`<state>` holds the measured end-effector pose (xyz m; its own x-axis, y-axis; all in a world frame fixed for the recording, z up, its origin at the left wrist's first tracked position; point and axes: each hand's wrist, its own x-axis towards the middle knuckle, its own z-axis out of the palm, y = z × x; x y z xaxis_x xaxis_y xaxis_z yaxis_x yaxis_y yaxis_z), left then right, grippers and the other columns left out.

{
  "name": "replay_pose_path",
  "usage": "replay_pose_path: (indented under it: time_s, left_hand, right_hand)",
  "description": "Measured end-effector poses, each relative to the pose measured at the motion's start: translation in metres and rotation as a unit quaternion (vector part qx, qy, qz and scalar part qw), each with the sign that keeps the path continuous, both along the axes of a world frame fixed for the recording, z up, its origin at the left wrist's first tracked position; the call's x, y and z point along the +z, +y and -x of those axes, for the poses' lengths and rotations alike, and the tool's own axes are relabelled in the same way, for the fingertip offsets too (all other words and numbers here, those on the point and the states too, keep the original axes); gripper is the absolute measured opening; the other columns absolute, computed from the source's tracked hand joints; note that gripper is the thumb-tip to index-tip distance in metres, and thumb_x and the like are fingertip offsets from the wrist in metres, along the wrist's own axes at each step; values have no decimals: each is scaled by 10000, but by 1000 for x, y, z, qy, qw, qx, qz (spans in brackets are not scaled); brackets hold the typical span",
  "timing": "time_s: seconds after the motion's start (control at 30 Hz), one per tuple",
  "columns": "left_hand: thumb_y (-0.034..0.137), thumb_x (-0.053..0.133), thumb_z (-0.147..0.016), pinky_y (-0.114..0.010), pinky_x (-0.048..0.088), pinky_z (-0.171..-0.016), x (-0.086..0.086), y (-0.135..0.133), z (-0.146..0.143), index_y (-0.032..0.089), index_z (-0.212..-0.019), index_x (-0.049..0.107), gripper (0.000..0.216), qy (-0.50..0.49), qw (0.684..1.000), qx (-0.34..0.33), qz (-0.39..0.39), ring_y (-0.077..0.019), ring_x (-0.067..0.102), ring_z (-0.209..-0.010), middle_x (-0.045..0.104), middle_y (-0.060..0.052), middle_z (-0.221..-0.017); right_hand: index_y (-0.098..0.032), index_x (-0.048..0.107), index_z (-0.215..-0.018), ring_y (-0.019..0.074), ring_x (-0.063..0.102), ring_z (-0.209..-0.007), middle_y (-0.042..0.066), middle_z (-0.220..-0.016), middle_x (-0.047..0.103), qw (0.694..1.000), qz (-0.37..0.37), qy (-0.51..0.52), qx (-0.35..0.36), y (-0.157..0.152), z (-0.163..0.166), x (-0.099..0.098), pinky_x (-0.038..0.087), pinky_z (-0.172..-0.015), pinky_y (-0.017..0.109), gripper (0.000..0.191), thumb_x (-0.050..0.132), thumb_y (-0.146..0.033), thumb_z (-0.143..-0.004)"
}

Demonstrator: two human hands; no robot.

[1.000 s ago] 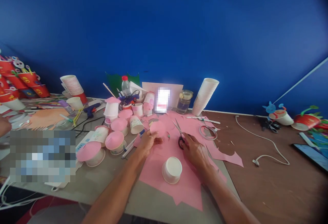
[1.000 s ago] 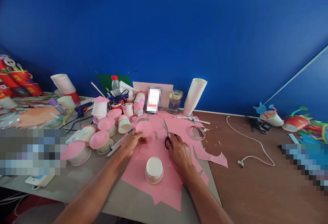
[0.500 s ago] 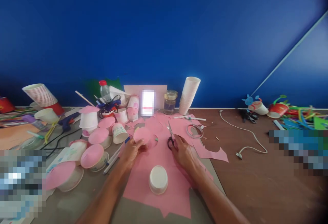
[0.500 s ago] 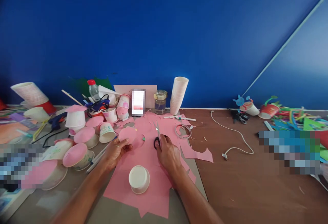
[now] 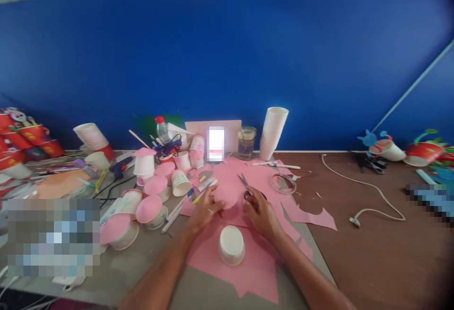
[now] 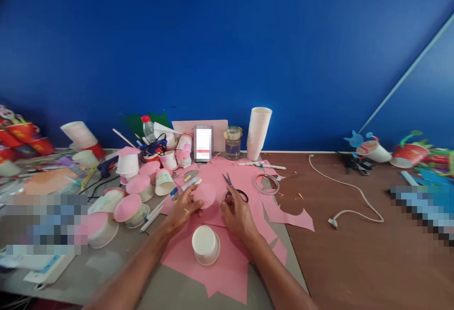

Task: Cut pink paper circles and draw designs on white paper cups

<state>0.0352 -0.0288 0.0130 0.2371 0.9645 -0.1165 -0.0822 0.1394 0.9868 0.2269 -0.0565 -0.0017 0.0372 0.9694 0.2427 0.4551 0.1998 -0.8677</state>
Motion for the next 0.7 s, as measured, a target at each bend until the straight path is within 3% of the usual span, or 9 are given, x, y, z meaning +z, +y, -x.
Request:
replay_pose_path:
  time_s: [0.13,0.27,0.4,0.5,0.6,0.7]
  left_hand:
    - [321,762,-689,-273,472,-557,3,-8,-5,172,-1234,474,633,-26,998,-60,-8,-138,595,-516,639,-22,-739]
    - [325,758,-705,-291,477,-588,7,-12,-5,163,-1287,435,685,-40,995,-87,0,-155,613,-551,621,-14,-723]
    - [377,724,-754,-301,477,-662,10,-7,5,165,-1268,448,621,-92,992,-82,-25,-150,619,-627,612,-11,-738]
    - [452,743,-721,-305,474,-734,9,0,14,153,-1172,546,575,-151,986,-66,-25,-147,619,-720,623,-45,-842]
    - [531,706,-729,-303,470,-722,7,5,19,139,-1101,596,552,-181,982,-51,-9,-147,610,-718,621,-55,-845]
    - [570,698,-714,-307,468,-706,6,6,20,140,-1081,603,574,-192,980,-55,-1,-147,601,-694,620,-54,-833]
  right_hand:
    - [-151,438,-1252,152,553,-616,-1,-724,592,989,36,141,34,1,6,-2,444,-559,273,504,535,-377,-812]
    - [-163,474,-1168,105,457,-518,-54,-646,511,975,43,219,20,1,6,6,358,-477,231,493,606,-339,-727]
    - [-191,471,-1158,82,395,-478,-82,-616,467,951,44,304,-24,4,-2,16,311,-459,217,495,642,-319,-711]
    - [-214,515,-1110,72,337,-465,-95,-588,382,919,51,390,-26,4,-12,25,289,-457,215,454,667,-326,-698]
    - [-223,569,-1073,77,332,-497,-63,-635,405,900,89,426,22,-1,-19,37,285,-453,214,442,697,-352,-670]
    - [-226,593,-1086,93,392,-540,-33,-685,459,899,160,390,117,-12,-18,46,304,-461,208,464,707,-360,-657]
